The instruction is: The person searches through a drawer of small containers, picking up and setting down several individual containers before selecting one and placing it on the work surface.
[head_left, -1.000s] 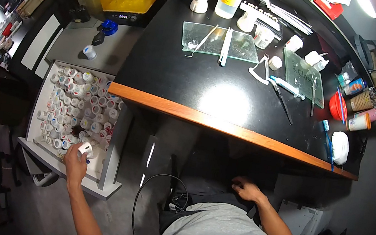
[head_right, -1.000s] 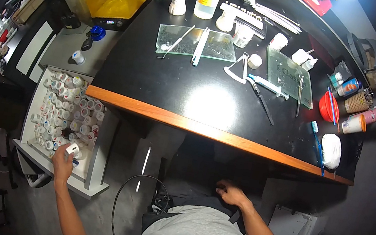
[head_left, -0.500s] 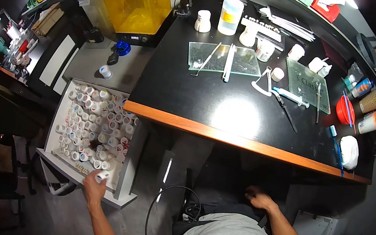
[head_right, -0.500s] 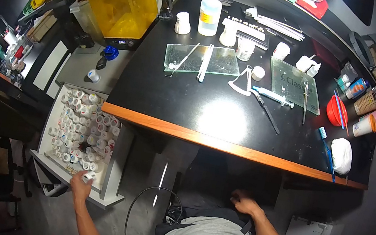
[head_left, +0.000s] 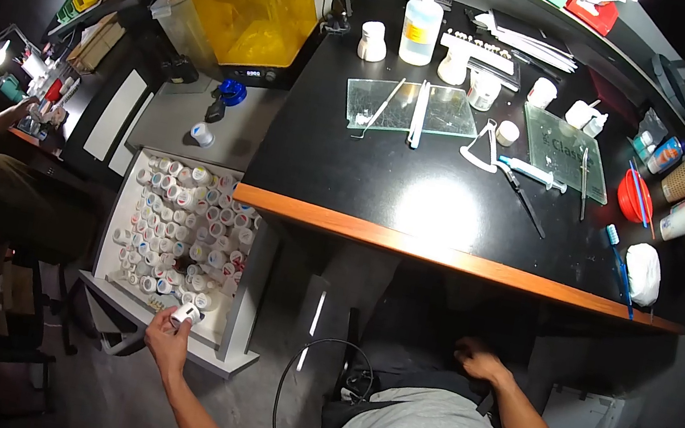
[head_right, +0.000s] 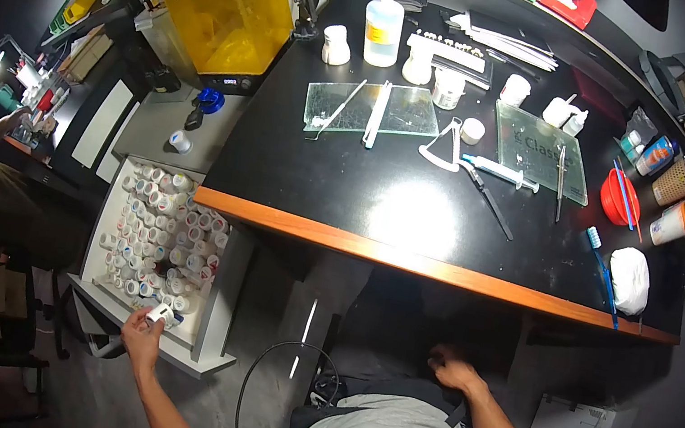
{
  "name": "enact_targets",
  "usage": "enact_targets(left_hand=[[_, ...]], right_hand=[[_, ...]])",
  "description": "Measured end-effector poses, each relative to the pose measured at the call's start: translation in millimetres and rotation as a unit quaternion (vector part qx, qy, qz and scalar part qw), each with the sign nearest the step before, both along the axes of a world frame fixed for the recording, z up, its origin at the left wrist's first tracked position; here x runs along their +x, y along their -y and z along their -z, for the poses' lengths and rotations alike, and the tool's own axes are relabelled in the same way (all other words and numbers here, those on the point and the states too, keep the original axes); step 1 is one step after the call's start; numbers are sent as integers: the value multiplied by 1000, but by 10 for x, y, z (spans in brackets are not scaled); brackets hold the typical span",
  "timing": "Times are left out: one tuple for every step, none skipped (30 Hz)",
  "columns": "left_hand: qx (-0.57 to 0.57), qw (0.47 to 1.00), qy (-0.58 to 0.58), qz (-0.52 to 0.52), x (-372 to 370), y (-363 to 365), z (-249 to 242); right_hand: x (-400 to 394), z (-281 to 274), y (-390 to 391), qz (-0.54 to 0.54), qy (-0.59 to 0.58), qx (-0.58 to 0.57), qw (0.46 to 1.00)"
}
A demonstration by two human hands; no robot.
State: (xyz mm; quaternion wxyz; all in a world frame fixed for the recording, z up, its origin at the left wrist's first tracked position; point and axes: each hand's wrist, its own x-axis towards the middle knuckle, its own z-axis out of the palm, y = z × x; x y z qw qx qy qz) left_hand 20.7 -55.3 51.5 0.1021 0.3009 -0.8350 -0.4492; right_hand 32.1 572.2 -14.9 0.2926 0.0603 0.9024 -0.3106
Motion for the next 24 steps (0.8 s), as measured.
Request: enact_targets(left_hand=[[-7, 1000, 22, -2, -10, -3, -1], [-13, 999, 43, -3, -47, -9, 4], [-83, 996, 33, 3, -62, -16, 24], [-152, 988, 23, 8, -52, -14, 57], [-220, 975, 15, 12, -23, -5, 96], [-286, 958, 7, 14, 4, 3, 143], [-96, 995, 26, -13, -9, 10, 233], [-146, 988, 41, 13, -9, 25, 307], [-195, 978, 57, 41, -16, 10, 340], [-243, 965, 72, 70, -9, -19, 380], [-257, 960, 66, 84, 0, -47, 411], [-261, 960, 65, 81, 12, -78, 444], [-266, 959, 64, 78, 19, -96, 478], [-272, 958, 60, 74, 16, -105, 505], [-274, 957, 60, 68, 25, -108, 526], [-277, 957, 59, 62, 37, -111, 547], [-280, 957, 58, 56, 43, -113, 565], [-282, 956, 49, 57, 45, -123, 577], [-285, 956, 41, 58, 54, -135, 589], [-288, 955, 33, 58, 68, -147, 600], [-295, 952, 66, 59, 65, -196, 555], [-300, 947, 99, 60, 52, -258, 501], [-306, 941, 131, 61, 29, -294, 466], [-314, 933, 160, 69, 9, -297, 476]], right_hand=[[3, 30, -14, -13, -13, -3, 1000], [10, 76, -47, -25, -27, -5, 999], [31, 78, -67, -35, -39, -5, 999], [56, 83, -82, -26, -41, -7, 999], [76, 91, -90, -19, -42, -9, 999], [78, 75, -82, -13, -42, -11, 999], [62, 62, -77, -21, -41, -9, 999], [41, 51, -70, -29, -39, -7, 999], [39, 43, -75, -38, -35, -5, 999], [55, 66, -93, -32, -31, -5, 999], [56, 110, -109, -26, -29, -5, 999], [64, 114, -113, -19, -27, -6, 999], [85, 104, -119, -17, -29, -8, 999], [92, 93, -121, -15, -32, -11, 999], [94, 78, -122, -13, -36, -14, 999], [96, 75, -129, -16, -37, -14, 999], [98, 77, -134, -19, -39, -15, 999], [98, 76, -135, -22, -40, -16, 999], [101, 74, -132, -19, -37, -15, 999], [100, 72, -125, -17, -33, -14, 999], [93, 65, -116, -15, -29, -13, 999], [82, 54, -116, -10, -26, -21, 999], [69, 31, -119, -4, -23, -29, 999], [55, 13, -123, 1, -20, -37, 999]])
